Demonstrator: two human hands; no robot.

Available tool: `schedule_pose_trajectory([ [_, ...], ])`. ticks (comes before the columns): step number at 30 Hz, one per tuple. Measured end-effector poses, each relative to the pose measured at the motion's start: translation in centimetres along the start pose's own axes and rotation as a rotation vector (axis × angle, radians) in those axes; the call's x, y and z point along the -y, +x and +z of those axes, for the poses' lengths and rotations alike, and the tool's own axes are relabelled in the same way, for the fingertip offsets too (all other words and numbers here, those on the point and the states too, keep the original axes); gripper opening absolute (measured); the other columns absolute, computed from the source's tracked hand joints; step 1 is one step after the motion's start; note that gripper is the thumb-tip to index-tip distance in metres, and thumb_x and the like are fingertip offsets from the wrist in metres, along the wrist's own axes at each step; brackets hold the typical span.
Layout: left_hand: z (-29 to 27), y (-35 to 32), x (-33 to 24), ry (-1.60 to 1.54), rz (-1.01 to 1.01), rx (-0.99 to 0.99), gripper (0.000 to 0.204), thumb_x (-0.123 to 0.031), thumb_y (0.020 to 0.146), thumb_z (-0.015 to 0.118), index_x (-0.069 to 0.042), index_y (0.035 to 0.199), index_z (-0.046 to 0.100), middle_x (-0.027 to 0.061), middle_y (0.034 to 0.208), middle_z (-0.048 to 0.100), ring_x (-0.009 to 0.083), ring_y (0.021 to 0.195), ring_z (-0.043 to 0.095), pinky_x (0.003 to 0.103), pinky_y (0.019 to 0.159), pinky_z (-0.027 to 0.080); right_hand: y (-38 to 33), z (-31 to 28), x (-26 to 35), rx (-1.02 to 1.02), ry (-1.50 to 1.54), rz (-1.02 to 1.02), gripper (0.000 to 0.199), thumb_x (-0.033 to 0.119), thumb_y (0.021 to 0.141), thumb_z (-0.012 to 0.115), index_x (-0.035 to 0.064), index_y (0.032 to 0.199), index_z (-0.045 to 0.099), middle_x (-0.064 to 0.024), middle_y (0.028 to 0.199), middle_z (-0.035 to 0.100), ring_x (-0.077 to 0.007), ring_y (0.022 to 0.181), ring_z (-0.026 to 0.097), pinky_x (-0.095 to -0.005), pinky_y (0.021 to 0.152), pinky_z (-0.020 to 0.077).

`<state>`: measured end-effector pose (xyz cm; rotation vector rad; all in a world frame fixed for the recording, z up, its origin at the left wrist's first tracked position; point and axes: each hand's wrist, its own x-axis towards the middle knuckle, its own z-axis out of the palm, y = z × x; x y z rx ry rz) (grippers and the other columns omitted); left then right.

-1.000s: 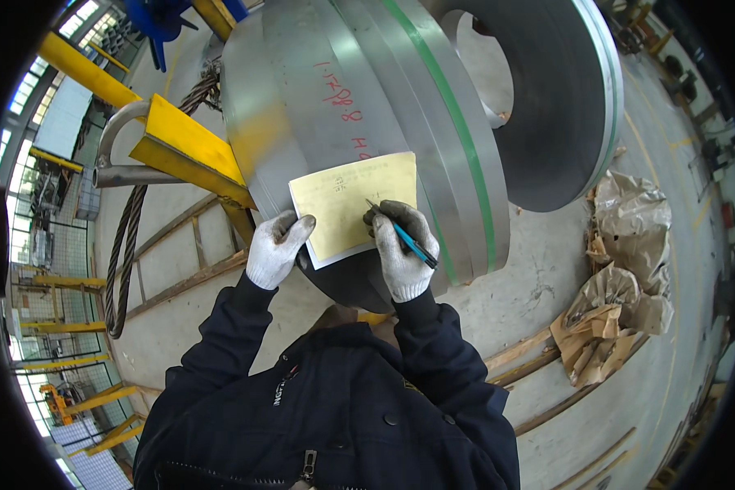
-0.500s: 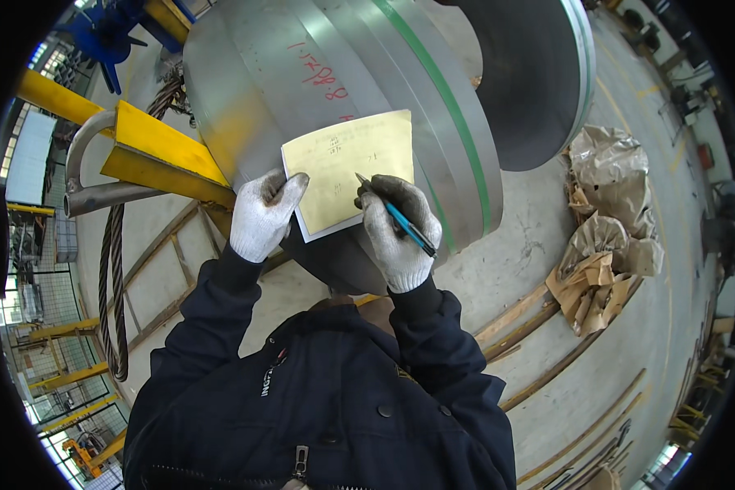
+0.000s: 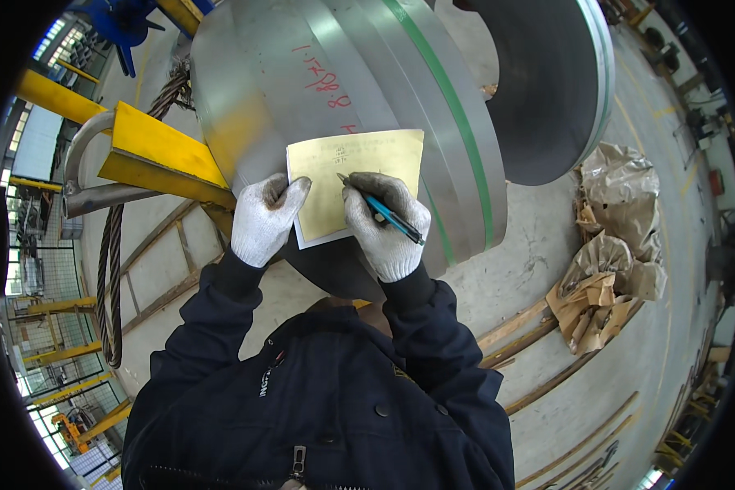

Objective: The recorder writes down technical data on a yellow sheet of paper while inspecting several large metal coils on a fabrication floor.

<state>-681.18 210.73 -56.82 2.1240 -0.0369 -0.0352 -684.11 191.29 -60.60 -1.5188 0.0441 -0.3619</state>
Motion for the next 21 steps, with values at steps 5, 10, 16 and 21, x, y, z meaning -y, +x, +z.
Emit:
schedule_pose_trajectory([
  [5, 0.5, -0.2, -0.4, 0.067, 0.064, -0.059, 0.041, -0.025, 0.102, 0.075, 0.006, 0.08, 0.06, 0.0084, 0.064, 0.044, 0.0082, 0.067, 0.037, 0.034, 0.057, 0.039, 0.7, -0.1, -0.8, 0.012, 0.066, 0.029, 0.017, 0.002, 0.096, 0.08, -0.0023, 0.112, 0.076, -0.0088, 0.092, 0.08, -0.0087, 0.077, 0.072, -0.024, 0.07, 0.0562],
  [10, 1.1, -0.4, 0.1, 0.091, 0.082, -0.123, 0.042, -0.024, 0.101, 0.076, 0.005, 0.078, 0.057, 0.0084, 0.063, 0.039, 0.0096, 0.065, 0.033, 0.035, 0.054, 0.037, 0.2, -0.1, -0.8, 0.013, 0.025, 0.031, 0.02, 0.002, 0.095, 0.081, -0.0031, 0.113, 0.075, -0.0103, 0.094, 0.08, -0.0095, 0.08, 0.073, -0.0245, 0.072, 0.0569],
  [16, 1.1, -0.2, -0.5, 0.075, 0.112, -0.149, 0.042, -0.023, 0.099, 0.076, 0.004, 0.075, 0.056, 0.0244, 0.063, 0.046, 0.0431, 0.062, 0.034, 0.042, 0.052, 0.041, -0.5, -0.4, -0.9, -0.049, 0.008, 0.013, 0.023, 0.001, 0.094, 0.08, -0.0031, 0.115, 0.074, -0.0118, 0.098, 0.081, -0.0114, 0.084, 0.074, -0.0248, 0.073, 0.0575],
  [21, 1.3, -0.3, 0.1, 0.039, 0.105, -0.171, 0.041, -0.022, 0.1, 0.076, 0.004, 0.076, 0.056, 0.0246, 0.064, 0.047, 0.0469, 0.062, 0.039, 0.043, 0.052, 0.041, -0.5, -0.2, -0.1, 0.023, -0.104, -0.051, 0.019, 0.001, 0.092, 0.081, -0.0004, 0.111, 0.076, -0.0088, 0.096, 0.08, -0.0094, 0.079, 0.072, -0.0245, 0.071, 0.0573],
])
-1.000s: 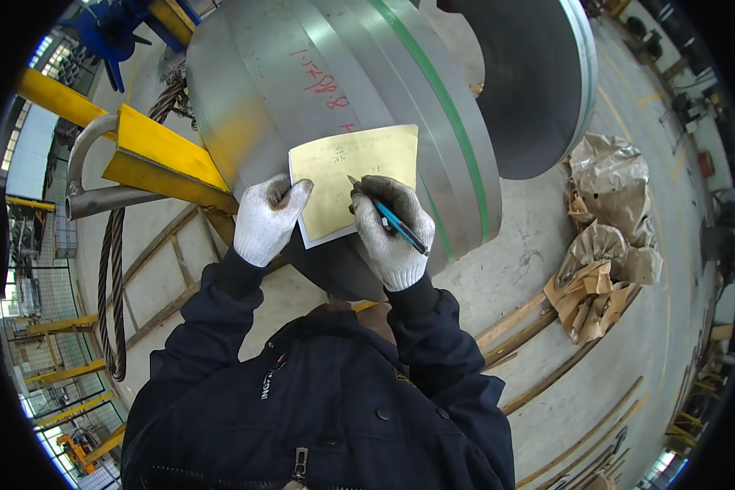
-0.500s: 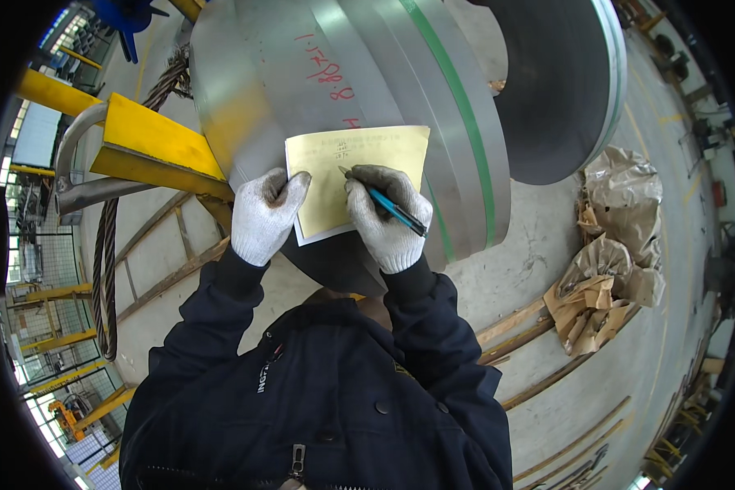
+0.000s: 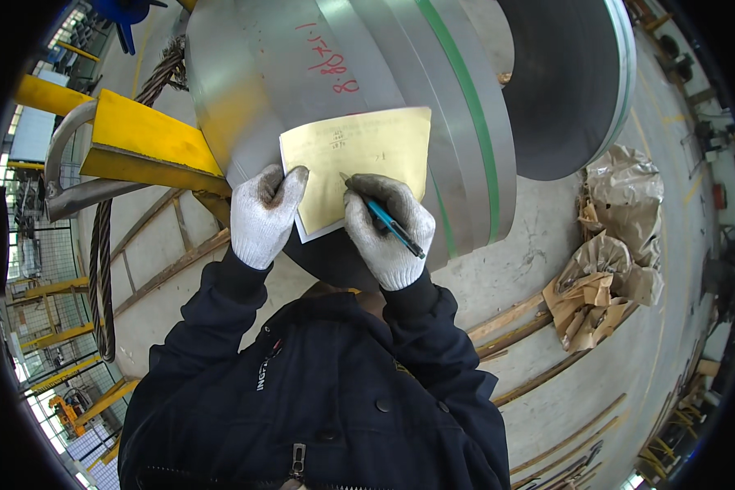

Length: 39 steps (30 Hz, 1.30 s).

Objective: The recorder writes down technical data on a yellow sheet of paper while inspecting several large metal coils on a fabrication floor.

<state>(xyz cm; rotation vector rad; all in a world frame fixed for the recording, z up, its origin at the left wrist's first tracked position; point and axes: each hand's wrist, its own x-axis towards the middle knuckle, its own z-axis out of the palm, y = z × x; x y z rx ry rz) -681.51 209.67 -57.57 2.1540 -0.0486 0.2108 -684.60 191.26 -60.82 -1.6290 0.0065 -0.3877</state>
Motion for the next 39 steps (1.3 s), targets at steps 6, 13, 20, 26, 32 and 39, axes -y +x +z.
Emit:
schedule_pose_trajectory([
  [6, -0.2, 0.3, -0.4, 0.052, 0.012, 0.036, 0.039, -0.02, 0.101, 0.075, 0.006, 0.079, 0.057, 0.0156, 0.064, 0.043, 0.0223, 0.066, 0.037, 0.037, 0.055, 0.04, 1.1, 0.6, -0.2, 0.044, -0.051, -0.144, 0.014, 0.001, 0.092, 0.081, 0.0002, 0.105, 0.077, -0.0074, 0.091, 0.079, -0.0076, 0.073, 0.07, -0.0246, 0.068, 0.0563],
  [13, 0.2, 0.1, -0.4, 0.065, 0.051, -0.004, 0.041, -0.023, 0.097, 0.078, 0.003, 0.074, 0.056, 0.0229, 0.06, 0.049, 0.0433, 0.053, 0.049, 0.042, 0.051, 0.043, 0.9, 0.7, -1.5, 0.06, 0.073, -0.084, 0.015, -0.001, 0.091, 0.081, 0.0, 0.105, 0.076, -0.0093, 0.089, 0.078, -0.0101, 0.07, 0.069, -0.0259, 0.067, 0.0566],
  [20, 0.1, 0.2, -1.3, 0.118, 0.023, 0.002, 0.04, -0.024, 0.097, 0.078, 0.002, 0.074, 0.057, 0.0216, 0.057, 0.051, 0.0384, 0.047, 0.053, 0.042, 0.05, 0.044, 1.3, 0.8, -1.9, 0.05, -0.01, -0.205, 0.013, 0.001, 0.092, 0.08, -0.0003, 0.105, 0.076, -0.0116, 0.09, 0.078, -0.0154, 0.074, 0.073, -0.0292, 0.07, 0.0584],
  [26, 0.2, 0.2, -1.0, 0.128, 0.024, -0.002, 0.038, -0.023, 0.097, 0.078, 0.002, 0.075, 0.058, 0.0217, 0.058, 0.052, 0.0394, 0.049, 0.056, 0.042, 0.05, 0.044, 1.2, 0.9, -0.8, 0.076, -0.02, -0.076, 0.012, 0.001, 0.093, 0.08, -0.0007, 0.104, 0.076, -0.0121, 0.092, 0.079, -0.0169, 0.078, 0.075, -0.0304, 0.074, 0.0595],
  [32, 0.2, 0.2, -0.9, 0.119, 0.03, -0.003, 0.037, -0.023, 0.096, 0.077, 0.002, 0.076, 0.058, 0.0217, 0.059, 0.052, 0.0404, 0.051, 0.057, 0.042, 0.051, 0.045, 1.4, 1.1, -1.0, 0.081, -0.066, -0.114, 0.012, 0.001, 0.093, 0.08, -0.0005, 0.104, 0.076, -0.0122, 0.092, 0.079, -0.0163, 0.079, 0.076, -0.0302, 0.074, 0.0596],
  [39, 0.2, 0.2, -1.2, 0.102, 0.014, 0.003, 0.036, -0.023, 0.098, 0.076, 0.002, 0.077, 0.06, 0.022, 0.059, 0.054, 0.0386, 0.051, 0.061, 0.042, 0.052, 0.046, 1.3, 1.1, -0.7, 0.069, -0.064, -0.073, 0.012, 0.001, 0.094, 0.08, -0.001, 0.105, 0.075, -0.0121, 0.091, 0.078, -0.0156, 0.077, 0.075, -0.0298, 0.072, 0.0592],
])
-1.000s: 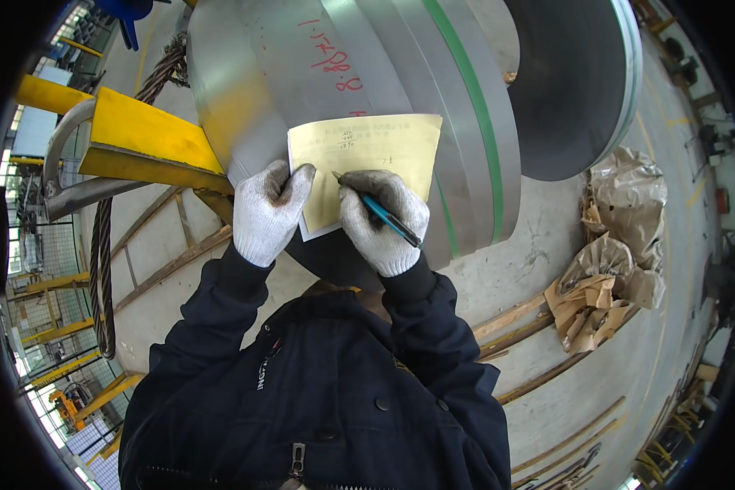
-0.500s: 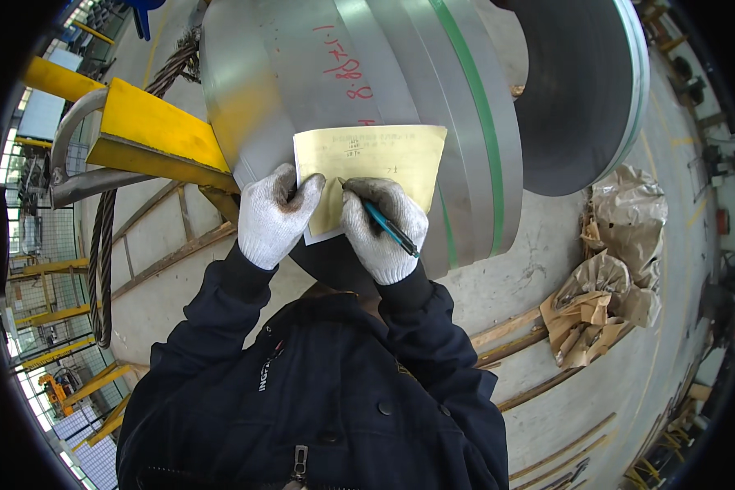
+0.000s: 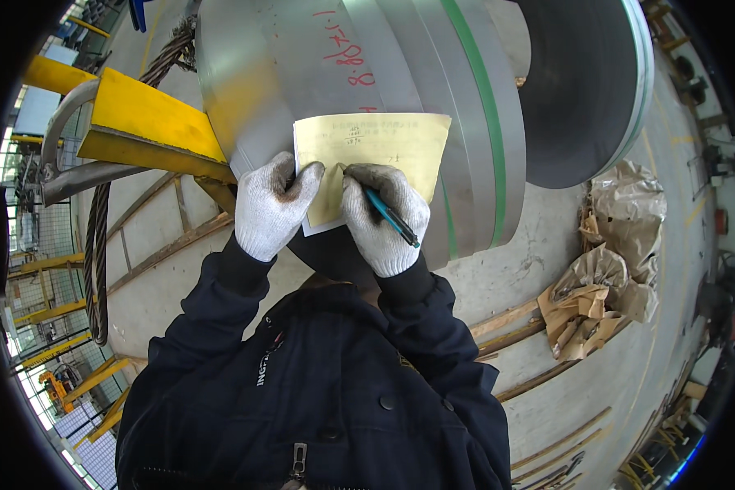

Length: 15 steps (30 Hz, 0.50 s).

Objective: The recorder writes down technical data on a yellow sheet of paper while inspecting several large metal coils on a fabrication floor.

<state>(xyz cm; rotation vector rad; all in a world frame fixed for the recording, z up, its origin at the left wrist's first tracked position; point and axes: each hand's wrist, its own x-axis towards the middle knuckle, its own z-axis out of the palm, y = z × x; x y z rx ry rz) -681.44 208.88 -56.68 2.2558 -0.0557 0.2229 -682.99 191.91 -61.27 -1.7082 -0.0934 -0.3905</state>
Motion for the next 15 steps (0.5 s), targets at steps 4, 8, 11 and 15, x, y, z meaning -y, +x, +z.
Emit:
schedule_pose_trajectory([
  [4, 0.03, 0.02, 0.24, -0.005, 0.007, -0.001, 0.036, -0.023, 0.098, 0.076, 0.001, 0.077, 0.06, 0.0216, 0.058, 0.054, 0.038, 0.051, 0.062, 0.041, 0.051, 0.046, 0.08, 0.08, 0.08, -0.006, -0.004, 0.013, 0.012, 0.002, 0.094, 0.08, -0.0012, 0.105, 0.075, -0.012, 0.09, 0.078, -0.0141, 0.075, 0.073, -0.0289, 0.071, 0.0585],
  [8, -0.05, 0.02, 0.38, 0.025, 0.01, 0.004, 0.036, -0.023, 0.098, 0.077, 0.001, 0.077, 0.06, 0.0212, 0.058, 0.054, 0.0378, 0.051, 0.063, 0.041, 0.051, 0.046, 0.12, -0.12, 0.26, 0.021, -0.027, 0.031, 0.013, 0.003, 0.095, 0.08, -0.0012, 0.106, 0.075, -0.0115, 0.089, 0.078, -0.0125, 0.073, 0.071, -0.0277, 0.07, 0.0577],
  [11, -0.02, 0.07, 0.1, -0.012, 0.007, 0.009, 0.036, -0.023, 0.098, 0.076, 0.001, 0.076, 0.059, 0.0212, 0.058, 0.053, 0.0378, 0.05, 0.061, 0.041, 0.051, 0.045, -0.14, 0.15, -0.29, -0.034, 0.118, 0.062, 0.013, 0.003, 0.095, 0.081, -0.0007, 0.106, 0.075, -0.0105, 0.089, 0.078, -0.0107, 0.071, 0.07, -0.0268, 0.068, 0.0569],
  [15, 0.26, -0.02, 0.76, -0.027, 0.023, -0.011, 0.037, -0.022, 0.098, 0.077, 0.001, 0.076, 0.058, 0.021, 0.058, 0.052, 0.037, 0.048, 0.058, 0.041, 0.051, 0.045, -0.01, 0.16, -0.24, -0.012, 0.032, 0.039, 0.013, 0.004, 0.095, 0.081, 0.0001, 0.106, 0.076, -0.0093, 0.089, 0.079, -0.0095, 0.071, 0.069, -0.0265, 0.067, 0.0563],
])
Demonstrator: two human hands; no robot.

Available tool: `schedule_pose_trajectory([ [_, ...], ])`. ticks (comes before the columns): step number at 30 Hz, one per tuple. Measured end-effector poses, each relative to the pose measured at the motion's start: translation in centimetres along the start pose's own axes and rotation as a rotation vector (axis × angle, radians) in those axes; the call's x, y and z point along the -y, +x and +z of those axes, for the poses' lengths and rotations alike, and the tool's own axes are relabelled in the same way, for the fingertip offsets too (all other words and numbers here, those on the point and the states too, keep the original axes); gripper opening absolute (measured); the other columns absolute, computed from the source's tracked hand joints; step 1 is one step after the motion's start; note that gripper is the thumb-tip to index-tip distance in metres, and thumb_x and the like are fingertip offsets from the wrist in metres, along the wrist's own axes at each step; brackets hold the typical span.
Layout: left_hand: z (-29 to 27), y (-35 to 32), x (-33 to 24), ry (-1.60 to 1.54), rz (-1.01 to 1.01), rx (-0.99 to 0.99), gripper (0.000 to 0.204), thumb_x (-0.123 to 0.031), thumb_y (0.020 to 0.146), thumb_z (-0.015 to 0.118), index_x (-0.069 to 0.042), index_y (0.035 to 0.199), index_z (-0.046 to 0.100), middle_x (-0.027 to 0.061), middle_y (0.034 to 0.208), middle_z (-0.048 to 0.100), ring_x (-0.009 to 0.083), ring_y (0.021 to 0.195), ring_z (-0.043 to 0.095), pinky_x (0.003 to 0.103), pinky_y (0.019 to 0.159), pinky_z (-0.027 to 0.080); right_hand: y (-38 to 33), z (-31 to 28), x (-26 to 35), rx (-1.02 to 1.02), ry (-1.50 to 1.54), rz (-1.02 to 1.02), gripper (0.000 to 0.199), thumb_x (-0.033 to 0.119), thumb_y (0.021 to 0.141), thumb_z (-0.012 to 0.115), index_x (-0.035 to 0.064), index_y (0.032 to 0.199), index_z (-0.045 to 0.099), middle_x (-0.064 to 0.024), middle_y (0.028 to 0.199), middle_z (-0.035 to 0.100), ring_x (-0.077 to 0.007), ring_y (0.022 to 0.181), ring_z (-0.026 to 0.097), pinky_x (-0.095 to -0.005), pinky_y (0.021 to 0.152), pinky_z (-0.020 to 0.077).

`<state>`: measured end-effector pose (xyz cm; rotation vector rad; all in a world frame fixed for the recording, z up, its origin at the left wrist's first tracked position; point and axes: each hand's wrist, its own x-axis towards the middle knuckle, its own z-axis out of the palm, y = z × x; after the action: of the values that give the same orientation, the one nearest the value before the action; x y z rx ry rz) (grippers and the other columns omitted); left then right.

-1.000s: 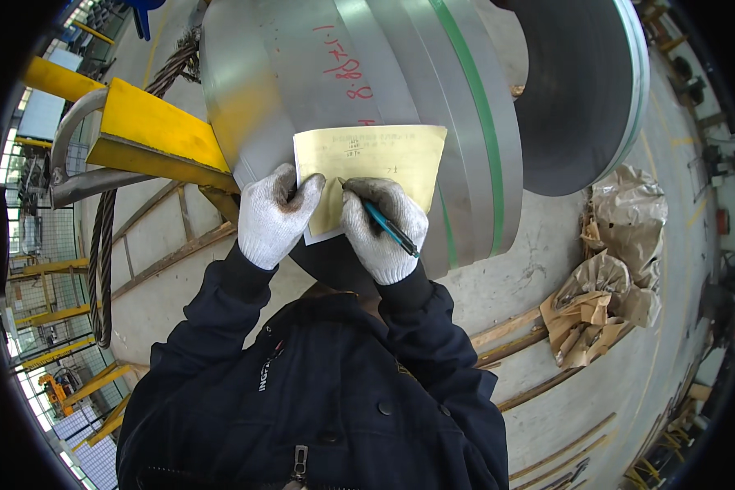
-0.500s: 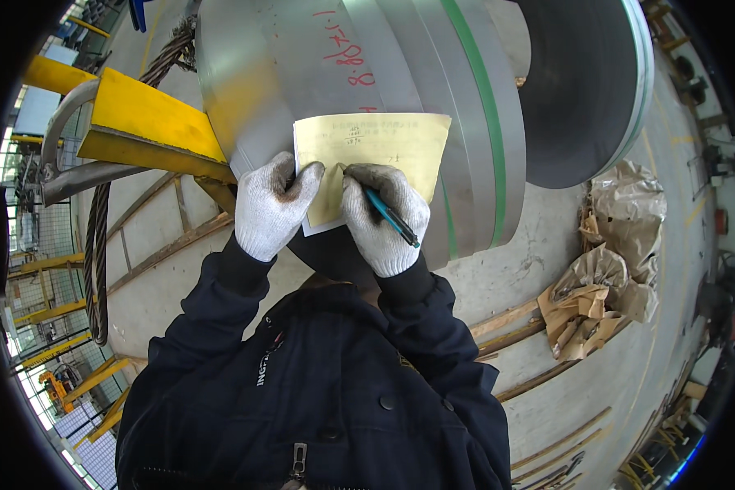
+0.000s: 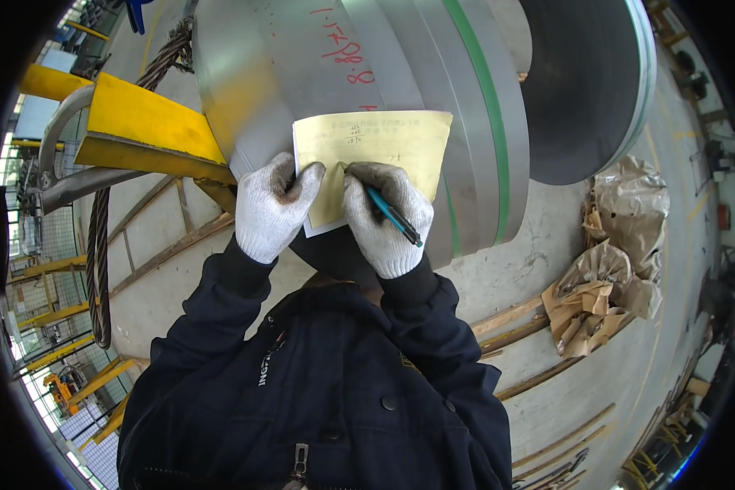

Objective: The recorder writes down technical data on a yellow sheet of paper while inspecting several large metal coils on a fabrication floor.

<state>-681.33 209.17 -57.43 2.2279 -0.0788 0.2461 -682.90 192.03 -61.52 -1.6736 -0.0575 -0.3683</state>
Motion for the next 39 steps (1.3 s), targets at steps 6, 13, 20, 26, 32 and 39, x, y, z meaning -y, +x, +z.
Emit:
schedule_pose_trajectory([
  [6, -0.2, 0.1, -0.5, 0.05, 0.001, 0.013, 0.037, -0.022, 0.098, 0.077, 0.001, 0.075, 0.058, 0.0206, 0.057, 0.052, 0.0371, 0.048, 0.059, 0.042, 0.05, 0.045, -0.1, -0.2, -0.2, 0.004, 0.012, -0.04, 0.01, 0.003, 0.095, 0.08, 0.0003, 0.104, 0.076, -0.01, 0.088, 0.078, -0.01, 0.07, 0.069, -0.0267, 0.067, 0.0561],
  [13, -0.1, 0.0, -0.4, 0.002, -0.009, 0.008, 0.037, -0.022, 0.098, 0.077, 0.001, 0.075, 0.057, 0.02, 0.057, 0.053, 0.0352, 0.049, 0.062, 0.041, 0.05, 0.046, -0.1, -0.3, -0.2, -0.016, 0.081, 0.031, 0.011, 0.004, 0.096, 0.08, 0.0002, 0.105, 0.075, -0.0085, 0.087, 0.078, -0.008, 0.07, 0.068, -0.0251, 0.066, 0.0555],
  [20, 0.0, -0.1, -0.2, -0.033, -0.022, 0.015, 0.037, -0.021, 0.098, 0.077, 0.001, 0.075, 0.057, 0.0194, 0.056, 0.052, 0.0333, 0.047, 0.062, 0.04, 0.049, 0.045, -0.2, -0.2, -0.8, -0.042, 0.064, 0.002, 0.014, 0.005, 0.095, 0.081, 0.0004, 0.106, 0.075, -0.0071, 0.084, 0.077, -0.0077, 0.067, 0.066, -0.0251, 0.064, 0.0548],
  [26, 0.0, -0.1, 0.0, 0.001, -0.004, 0.002, 0.037, -0.021, 0.097, 0.077, 0.001, 0.075, 0.057, 0.0202, 0.056, 0.051, 0.0354, 0.048, 0.06, 0.041, 0.05, 0.045, 0.1, -0.2, 0.1, -0.014, -0.033, -0.027, 0.012, 0.004, 0.095, 0.08, 0.0007, 0.106, 0.075, -0.0072, 0.085, 0.076, -0.0078, 0.067, 0.066, -0.0254, 0.064, 0.0547],
  [32, 0.1, 0.0, 0.0, 0.013, -0.006, 0.001, 0.036, -0.02, 0.096, 0.078, 0.001, 0.075, 0.057, 0.0218, 0.059, 0.051, 0.0402, 0.051, 0.058, 0.042, 0.05, 0.044, 0.1, -0.3, 0.2, -0.001, -0.011, -0.008, 0.011, 0.003, 0.095, 0.079, 0.0007, 0.105, 0.075, -0.0075, 0.085, 0.076, -0.0084, 0.069, 0.067, -0.0254, 0.065, 0.0551],
  [39, 0.2, -0.1, 0.1, 0.019, 0.029, -0.022, 0.036, -0.019, 0.096, 0.078, 0.001, 0.075, 0.057, 0.0223, 0.06, 0.05, 0.0413, 0.05, 0.052, 0.043, 0.05, 0.043, -0.1, -0.2, 0.4, -0.039, 0.033, 0.023, 0.012, 0.002, 0.096, 0.079, 0.0001, 0.106, 0.074, -0.0076, 0.087, 0.077, -0.0085, 0.072, 0.069, -0.0253, 0.067, 0.0557],
])
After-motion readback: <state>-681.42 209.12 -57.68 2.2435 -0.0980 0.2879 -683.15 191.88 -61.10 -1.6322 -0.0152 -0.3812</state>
